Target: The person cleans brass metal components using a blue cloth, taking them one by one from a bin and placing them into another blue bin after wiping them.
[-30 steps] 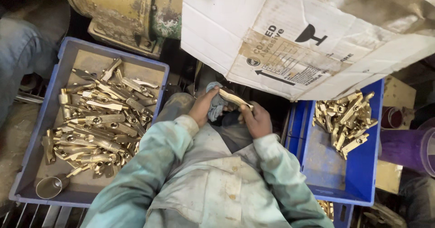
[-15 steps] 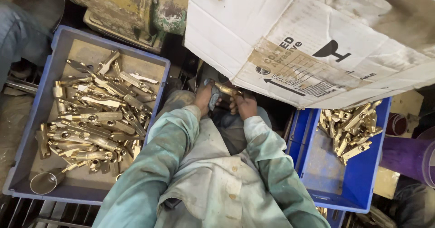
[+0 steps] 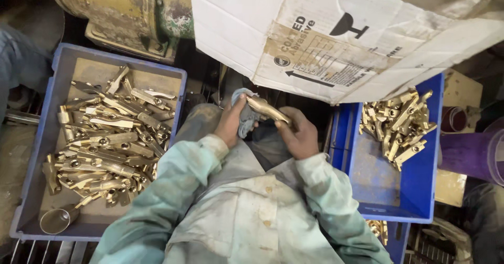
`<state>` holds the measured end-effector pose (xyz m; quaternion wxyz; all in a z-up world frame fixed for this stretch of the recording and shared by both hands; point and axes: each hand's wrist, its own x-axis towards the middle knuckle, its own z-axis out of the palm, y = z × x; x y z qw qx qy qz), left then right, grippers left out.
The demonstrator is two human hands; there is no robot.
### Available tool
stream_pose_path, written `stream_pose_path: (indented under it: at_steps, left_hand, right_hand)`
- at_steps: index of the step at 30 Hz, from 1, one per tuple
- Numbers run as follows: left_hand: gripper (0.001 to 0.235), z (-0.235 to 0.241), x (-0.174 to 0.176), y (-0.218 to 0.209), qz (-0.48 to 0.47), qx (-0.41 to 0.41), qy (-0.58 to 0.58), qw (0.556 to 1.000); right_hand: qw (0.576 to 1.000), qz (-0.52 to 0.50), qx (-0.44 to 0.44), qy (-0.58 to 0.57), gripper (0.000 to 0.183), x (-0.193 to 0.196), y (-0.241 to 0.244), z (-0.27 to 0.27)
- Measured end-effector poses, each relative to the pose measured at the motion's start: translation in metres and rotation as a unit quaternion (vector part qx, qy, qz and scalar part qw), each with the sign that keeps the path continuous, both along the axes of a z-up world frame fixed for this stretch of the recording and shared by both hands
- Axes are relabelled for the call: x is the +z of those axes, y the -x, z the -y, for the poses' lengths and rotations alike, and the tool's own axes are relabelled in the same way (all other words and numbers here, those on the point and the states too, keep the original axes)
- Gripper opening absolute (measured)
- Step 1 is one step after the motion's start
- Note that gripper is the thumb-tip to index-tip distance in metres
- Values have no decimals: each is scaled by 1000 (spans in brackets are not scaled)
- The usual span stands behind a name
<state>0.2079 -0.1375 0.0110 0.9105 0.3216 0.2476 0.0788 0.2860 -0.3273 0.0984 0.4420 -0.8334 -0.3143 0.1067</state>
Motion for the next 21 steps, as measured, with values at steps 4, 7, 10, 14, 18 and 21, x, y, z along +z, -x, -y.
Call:
stream_pose_path:
  at_steps: [4, 7, 10, 14, 18, 21]
  left_hand:
    - [35, -4, 56, 20, 190, 51, -386, 901]
    - [39, -10, 69, 23, 254, 32, -348, 902]
    - [35, -10, 68, 13, 120, -25, -134, 983]
    - [33, -10, 46, 1, 35, -25, -25, 999]
    - [32, -15, 2, -12, 41, -50, 20, 998]
    - [44, -18, -40, -24, 5, -96, 45, 994]
  right_hand:
    - [923, -341, -47, -173, 32, 33, 17, 11]
    - [786, -573, 62, -226, 43, 30, 10, 17]
    - [771, -591, 46, -233, 59, 17, 9, 11]
    - [934, -344, -1, -100, 46, 5, 12, 5]
    - [987, -154, 37, -5, 26, -12, 8, -3]
    - [987, -159, 17, 8, 25, -35, -4, -15]
